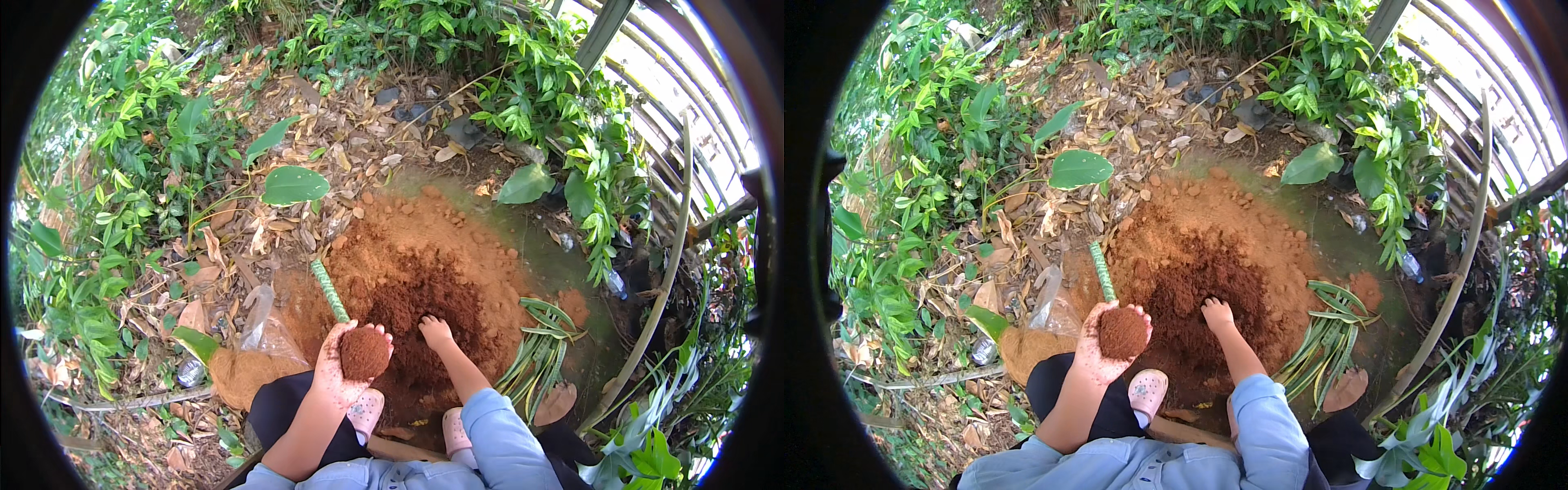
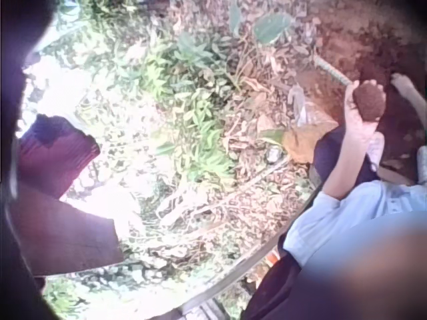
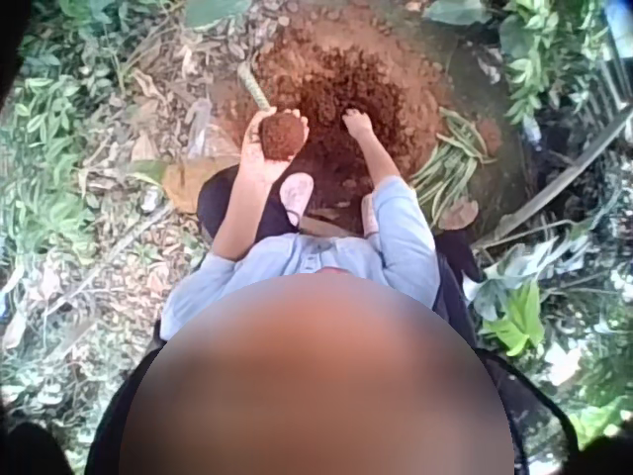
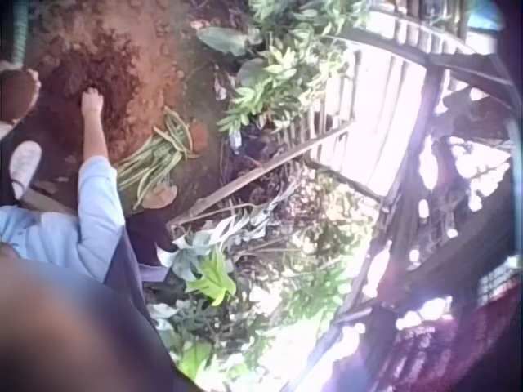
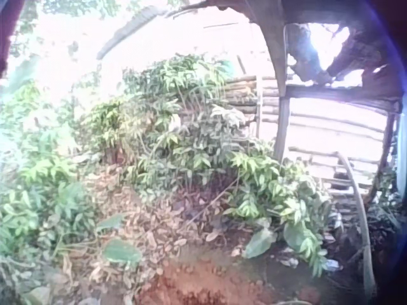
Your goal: The person sits on the ground and repeatedly wraps a green plant stem with brown fibrous material by hand. They gather handfuls of the material, roll it around the stem, and pack it tightly to form a continuous wrapped section.
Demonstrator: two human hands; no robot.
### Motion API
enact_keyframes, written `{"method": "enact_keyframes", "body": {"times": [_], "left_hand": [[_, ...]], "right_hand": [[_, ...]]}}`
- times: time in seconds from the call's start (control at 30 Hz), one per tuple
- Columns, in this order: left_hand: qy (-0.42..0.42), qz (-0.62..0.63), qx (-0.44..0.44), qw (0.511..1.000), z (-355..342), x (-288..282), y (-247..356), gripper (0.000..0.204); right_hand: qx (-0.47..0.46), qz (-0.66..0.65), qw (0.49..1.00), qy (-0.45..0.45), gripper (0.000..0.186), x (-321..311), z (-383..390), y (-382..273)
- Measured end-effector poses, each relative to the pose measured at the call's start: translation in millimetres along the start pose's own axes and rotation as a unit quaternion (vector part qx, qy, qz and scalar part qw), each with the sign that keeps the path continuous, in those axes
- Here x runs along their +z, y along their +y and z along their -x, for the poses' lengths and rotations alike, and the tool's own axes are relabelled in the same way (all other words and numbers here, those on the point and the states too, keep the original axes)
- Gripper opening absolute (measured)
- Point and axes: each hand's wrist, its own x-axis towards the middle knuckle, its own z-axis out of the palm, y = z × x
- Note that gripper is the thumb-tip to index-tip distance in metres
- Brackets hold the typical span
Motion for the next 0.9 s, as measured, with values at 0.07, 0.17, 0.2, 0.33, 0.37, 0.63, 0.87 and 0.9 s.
{"method": "enact_keyframes", "body": {"times": [0.07, 0.17, 0.2, 0.33, 0.37, 0.63, 0.87, 0.9], "left_hand": [[0.024, 0.013, 0.0, 1.0, 4, 1, 1, 0.027], [0.027, 0.015, 0.008, 0.999, 7, 2, 3, 0.026], [0.035, 0.015, 0.008, 0.999, 8, 2, 3, 0.026], [0.018, 0.003, 0.014, 1.0, 14, 6, 5, 0.024], [0.004, 0.005, 0.011, 1.0, 16, 7, 4, 0.024], [-0.042, -0.019, 0.018, 0.999, 20, -2, 5, 0.024], [-0.083, -0.042, 0.008, 0.996, 11, -12, 6, 0.023], [-0.082, -0.049, 0.028, 0.995, 9, -12, 5, 0.024]], "right_hand": [[0.0, 0.029, 0.999, -0.029, 0.041, 4, -4, 3], [0.012, 0.026, 1.0, -0.003, 0.041, 16, -4, 9], [0.024, 0.008, 1.0, -0.01, 0.039, 18, -7, 8], [0.061, -0.013, 0.996, -0.06, 0.03, 18, -17, 7], [0.063, -0.042, 0.996, -0.038, 0.032, 17, -15, 10], [0.155, -0.328, 0.924, 0.121, 0.036, -5, 29, 40], [0.227, -0.53, 0.766, 0.286, 0.038, -38, 54, 45], [0.241, -0.606, 0.721, 0.235, 0.033, -48, 59, 46]]}}
